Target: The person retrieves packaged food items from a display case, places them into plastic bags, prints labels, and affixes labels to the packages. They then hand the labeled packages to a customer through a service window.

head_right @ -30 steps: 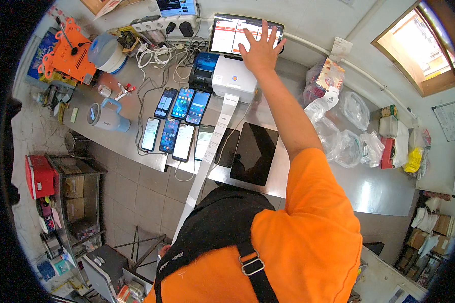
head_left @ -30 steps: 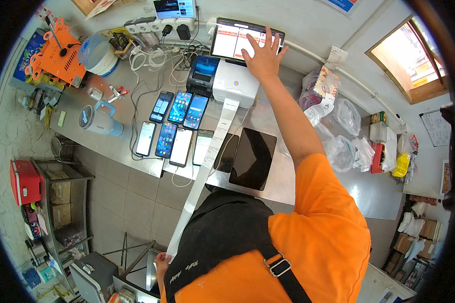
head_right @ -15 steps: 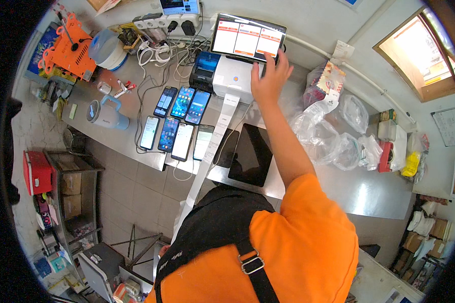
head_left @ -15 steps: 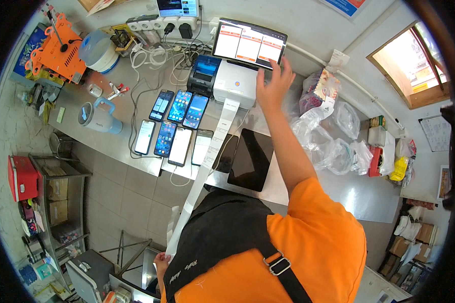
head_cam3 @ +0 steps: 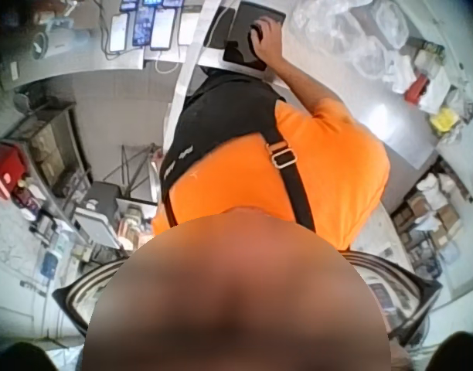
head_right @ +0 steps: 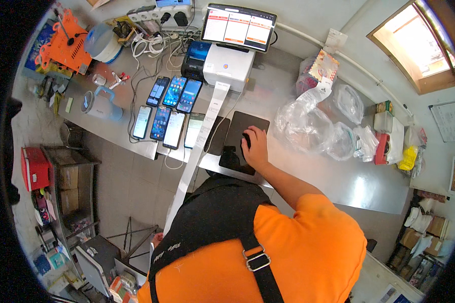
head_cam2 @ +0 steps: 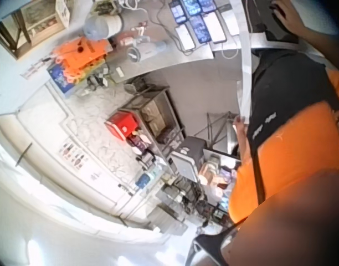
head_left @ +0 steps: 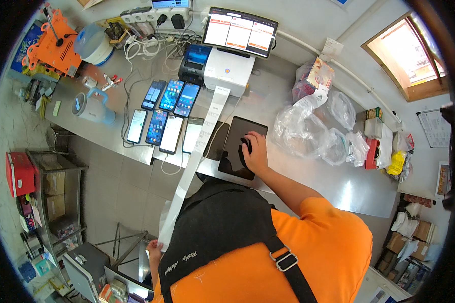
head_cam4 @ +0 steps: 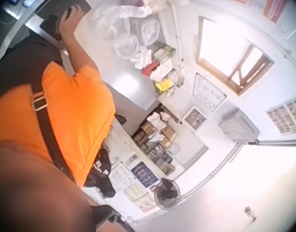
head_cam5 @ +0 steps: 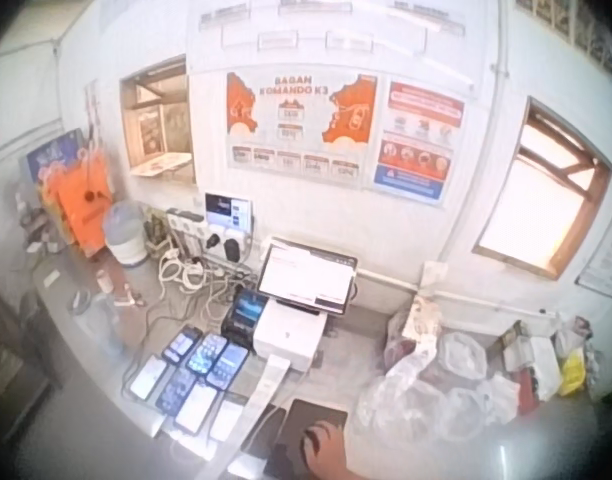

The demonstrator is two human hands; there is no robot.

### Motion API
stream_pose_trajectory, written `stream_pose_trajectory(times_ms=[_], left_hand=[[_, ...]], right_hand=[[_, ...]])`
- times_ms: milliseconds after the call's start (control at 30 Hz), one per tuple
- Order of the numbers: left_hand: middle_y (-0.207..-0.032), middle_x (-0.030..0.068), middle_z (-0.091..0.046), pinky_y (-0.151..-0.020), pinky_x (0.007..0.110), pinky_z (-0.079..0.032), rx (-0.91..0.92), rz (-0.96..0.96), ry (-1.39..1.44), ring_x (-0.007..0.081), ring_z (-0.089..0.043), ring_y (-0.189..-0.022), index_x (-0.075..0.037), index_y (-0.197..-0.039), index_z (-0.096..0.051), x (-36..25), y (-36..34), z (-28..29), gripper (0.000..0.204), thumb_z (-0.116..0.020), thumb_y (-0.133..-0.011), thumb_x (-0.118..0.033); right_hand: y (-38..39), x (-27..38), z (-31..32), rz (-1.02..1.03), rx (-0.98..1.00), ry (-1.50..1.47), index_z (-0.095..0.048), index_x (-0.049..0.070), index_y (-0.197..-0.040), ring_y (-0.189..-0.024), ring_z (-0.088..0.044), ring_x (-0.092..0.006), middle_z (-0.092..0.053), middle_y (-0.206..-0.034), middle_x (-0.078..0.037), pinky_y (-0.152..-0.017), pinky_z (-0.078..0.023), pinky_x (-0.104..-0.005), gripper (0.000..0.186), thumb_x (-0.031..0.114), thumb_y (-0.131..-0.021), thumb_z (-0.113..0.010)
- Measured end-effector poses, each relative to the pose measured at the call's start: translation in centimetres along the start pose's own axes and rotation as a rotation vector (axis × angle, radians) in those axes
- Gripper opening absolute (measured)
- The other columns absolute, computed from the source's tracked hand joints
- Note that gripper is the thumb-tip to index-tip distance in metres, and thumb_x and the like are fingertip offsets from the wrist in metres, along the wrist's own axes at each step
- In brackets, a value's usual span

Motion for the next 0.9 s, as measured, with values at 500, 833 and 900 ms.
stream_pose_trajectory(times_ms=[500, 833, 900], left_hand=[[-0.097, 0.0063, -0.078, -0.084, 0.036, -0.060, -0.055, -0.097, -0.147, 0.0179, -0.073, -0.089, -0.003, -0.112, -0.069, 0.2, 2.4, -1.1, 0.031, -0.084, -0.089, 0.009], [-0.140, 0.0244, -0.073, -0.117, 0.047, -0.054, -0.178, 0.070, -1.005, 0.0441, -0.066, -0.140, -0.020, -0.156, -0.063, -2.9, -4.3, -8.9, 0.072, -0.068, -0.087, 0.000], [-0.139, 0.0227, -0.074, -0.115, 0.048, -0.055, -0.279, -0.183, -0.725, 0.0414, -0.065, -0.141, -0.012, -0.148, -0.068, -8.2, -5.9, -10.9, 0.064, -0.073, -0.085, -0.001]], right_hand=[[4.4, -4.9, 4.2, 0.015, 0.056, 0.024, -0.067, 0.006, -0.131, -0.143, -0.054, -0.0471, -0.058, -0.150, -0.021, -0.130, -0.036, -0.0631, 0.034, 0.011, -0.098, -0.075], [8.3, -6.7, 6.4, -0.133, 0.072, 0.045, -0.064, 0.004, -0.136, -0.150, -0.050, -0.0477, -0.051, -0.162, -0.024, -0.126, -0.043, -0.0522, 0.036, 0.009, -0.102, -0.073], [8.6, -6.8, 6.2, -0.158, 0.069, 0.051, -0.066, 0.003, -0.133, -0.148, -0.051, -0.0475, -0.053, -0.159, -0.025, -0.126, -0.043, -0.0522, 0.035, 0.010, -0.100, -0.074]])
Point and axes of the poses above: each hand's wrist, its own y-axis away from the middle knuckle, its own z-axis out of the back of the hand, x = y × z, the point moved 1 cm from there along -y, towards the middle knuckle
